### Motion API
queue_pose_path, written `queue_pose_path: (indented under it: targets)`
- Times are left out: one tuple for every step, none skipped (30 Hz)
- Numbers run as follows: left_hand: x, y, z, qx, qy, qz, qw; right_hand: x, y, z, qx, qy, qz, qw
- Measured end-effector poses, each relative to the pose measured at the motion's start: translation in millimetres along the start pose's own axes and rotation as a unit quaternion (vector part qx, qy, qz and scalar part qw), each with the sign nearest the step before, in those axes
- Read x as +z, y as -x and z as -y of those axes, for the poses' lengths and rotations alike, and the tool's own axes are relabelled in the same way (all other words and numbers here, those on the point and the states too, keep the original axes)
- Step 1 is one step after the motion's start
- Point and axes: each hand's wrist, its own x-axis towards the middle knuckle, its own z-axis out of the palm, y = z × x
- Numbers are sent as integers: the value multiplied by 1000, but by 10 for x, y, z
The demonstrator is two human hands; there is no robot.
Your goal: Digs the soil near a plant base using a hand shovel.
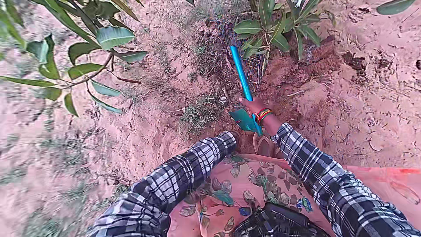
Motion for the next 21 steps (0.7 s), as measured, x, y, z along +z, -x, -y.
queue_pose_path:
  targets:
    - [16,-87,309,-50,73,-38,995,133,-40,-147,9,-20,-1,1000]
    - [40,-177,583,-91,118,-66,987,273,-46,-316,18,-31,1,999]
    - [67,-238,803,-114,165,-86,976,424,-26,-516,28,-38,6,999]
    - [84,-304,972,-113,229,-93,962,579,-19,-706,41,-44,13,998]
    - [93,-384,1086,-99,304,-95,943,715,-26,-840,54,-39,22,998]
    - [112,-475,1133,-79,392,-86,912,834,-15,-935,72,-31,31,996]
    - [134,-561,1109,-66,475,-77,874,937,9,-995,93,-30,39,994]
    - [151,-653,1062,-60,501,-74,860,1005,36,-1004,117,-37,42,992]
    - [144,-718,1021,-57,475,-79,874,1031,42,-990,135,-44,40,989]
    - [142,-792,1012,-43,395,-87,913,1040,19,-1005,142,-46,36,988]
    - [134,-855,1024,-18,300,-88,950,1032,-22,-1042,139,-32,30,989]
    - [105,-905,1043,8,238,-87,967,1008,-83,-1083,131,-9,18,991]
    - [86,-914,1043,19,236,-78,968,967,-132,-1121,129,19,6,992]
    - [71,-880,1024,17,282,-57,958,916,-170,-1130,126,43,-7,991]
    - [63,-828,982,22,295,-42,954,863,-193,-1117,125,64,-21,990]
    - [79,-772,933,26,316,-21,948,810,-218,-1091,121,91,-34,988]
    - [114,-755,876,34,326,-10,945,740,-246,-1050,116,120,-46,985]
    - [163,-747,821,19,382,0,924,669,-281,-1003,110,131,-60,983]
    - [204,-763,779,10,439,7,898,602,-341,-978,101,130,-80,983]
    - [225,-789,752,9,471,11,882,541,-418,-963,93,120,-102,983]
    - [225,-813,736,17,493,19,870,478,-485,-924,88,107,-120,983]
